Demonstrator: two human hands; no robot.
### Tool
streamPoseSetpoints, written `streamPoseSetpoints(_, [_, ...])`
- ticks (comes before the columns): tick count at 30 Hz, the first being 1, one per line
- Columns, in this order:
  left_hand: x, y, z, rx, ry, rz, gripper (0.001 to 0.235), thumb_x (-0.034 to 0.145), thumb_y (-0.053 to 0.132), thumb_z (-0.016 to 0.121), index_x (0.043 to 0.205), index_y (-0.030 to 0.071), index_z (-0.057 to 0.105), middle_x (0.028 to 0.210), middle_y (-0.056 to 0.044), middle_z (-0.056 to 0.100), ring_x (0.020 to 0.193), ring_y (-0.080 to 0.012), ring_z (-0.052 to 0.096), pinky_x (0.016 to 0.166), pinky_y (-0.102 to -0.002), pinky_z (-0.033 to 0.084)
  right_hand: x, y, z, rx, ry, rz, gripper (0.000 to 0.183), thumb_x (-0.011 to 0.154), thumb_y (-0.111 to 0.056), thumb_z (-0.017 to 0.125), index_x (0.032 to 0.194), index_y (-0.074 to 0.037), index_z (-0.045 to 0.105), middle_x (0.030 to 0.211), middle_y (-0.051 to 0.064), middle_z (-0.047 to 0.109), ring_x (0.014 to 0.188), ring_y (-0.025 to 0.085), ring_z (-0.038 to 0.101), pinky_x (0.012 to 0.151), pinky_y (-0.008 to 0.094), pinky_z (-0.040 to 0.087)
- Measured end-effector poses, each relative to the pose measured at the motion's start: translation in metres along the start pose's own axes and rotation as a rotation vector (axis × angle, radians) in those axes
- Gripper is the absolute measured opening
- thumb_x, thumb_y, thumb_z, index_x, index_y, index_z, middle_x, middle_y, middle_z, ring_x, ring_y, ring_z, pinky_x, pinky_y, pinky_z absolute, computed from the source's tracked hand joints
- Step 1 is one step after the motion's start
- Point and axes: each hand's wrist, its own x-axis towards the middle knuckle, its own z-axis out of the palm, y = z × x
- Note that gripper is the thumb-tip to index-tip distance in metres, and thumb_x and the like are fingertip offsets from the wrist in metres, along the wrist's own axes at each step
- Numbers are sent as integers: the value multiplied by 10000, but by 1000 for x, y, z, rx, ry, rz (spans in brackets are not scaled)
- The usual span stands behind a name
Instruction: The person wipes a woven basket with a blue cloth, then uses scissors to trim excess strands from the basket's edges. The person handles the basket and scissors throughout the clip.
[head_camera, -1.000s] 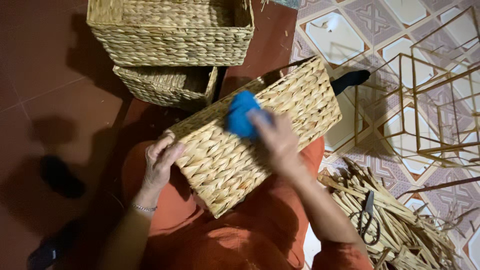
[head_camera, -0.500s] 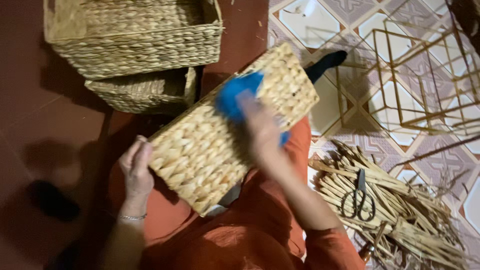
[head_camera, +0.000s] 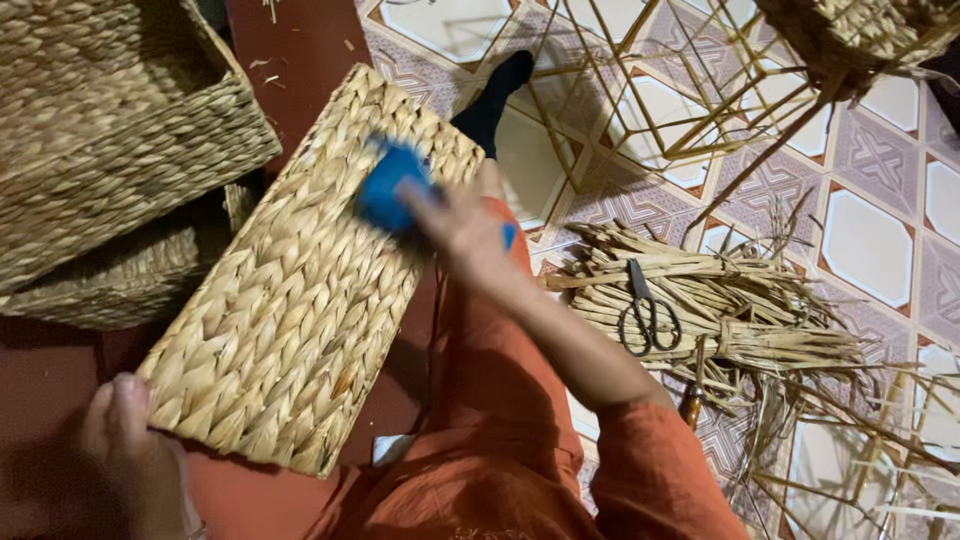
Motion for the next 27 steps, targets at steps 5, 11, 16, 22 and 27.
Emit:
streamPoseSetpoints(5, [0, 22, 13, -112, -24, -60, 271, 1100, 258, 595, 1163, -5, 573, 1144, -104, 632, 1038, -168, 640, 964, -365, 520, 5, 42, 25, -171, -109, 289, 700, 800, -5, 725, 1469, -153, 584, 1079, 143, 593, 951, 315, 584, 715, 413, 544])
streamPoseSetpoints(11, [4, 45, 13, 105, -127, -146, 349, 1104, 320, 618, 1087, -29, 611, 984, -38, 618, 908, -126, 573, 828, -316, 485, -27, -96, -24, -792, -12, -300, 583, 933, -155, 644, 1471, -307, 478, 854, 66, 456, 637, 153, 377, 445, 271, 319])
streamPoseSetpoints(16, [18, 53, 6, 271, -252, -96, 327, 1049, 336, 610, 1026, 14, 664, 927, 27, 636, 837, -65, 549, 770, -262, 455, -50, -147, -52, 588, -231, -231, 579, 953, -67, 693, 1508, -151, 549, 1188, 147, 616, 896, 229, 570, 621, 332, 464])
streamPoseSetpoints(22, [14, 50, 9, 338, -231, -86, 347, 1054, 320, 578, 885, 26, 651, 820, 53, 576, 766, -48, 479, 697, -253, 414, -51, -32, -6, 175, -52, 139, 580, 887, 42, 680, 1428, -160, 622, 1146, 180, 656, 947, 326, 647, 694, 406, 552])
streamPoseSetpoints(27, [12, 35, 32, 352, -271, 93, 404, 1055, 306, 620, 766, 24, 637, 701, 82, 509, 657, -51, 433, 583, -266, 368, -81, 44, 27, 119, 45, 468, 647, 941, -15, 770, 1518, -120, 497, 1223, 193, 602, 1067, 326, 626, 869, 397, 554])
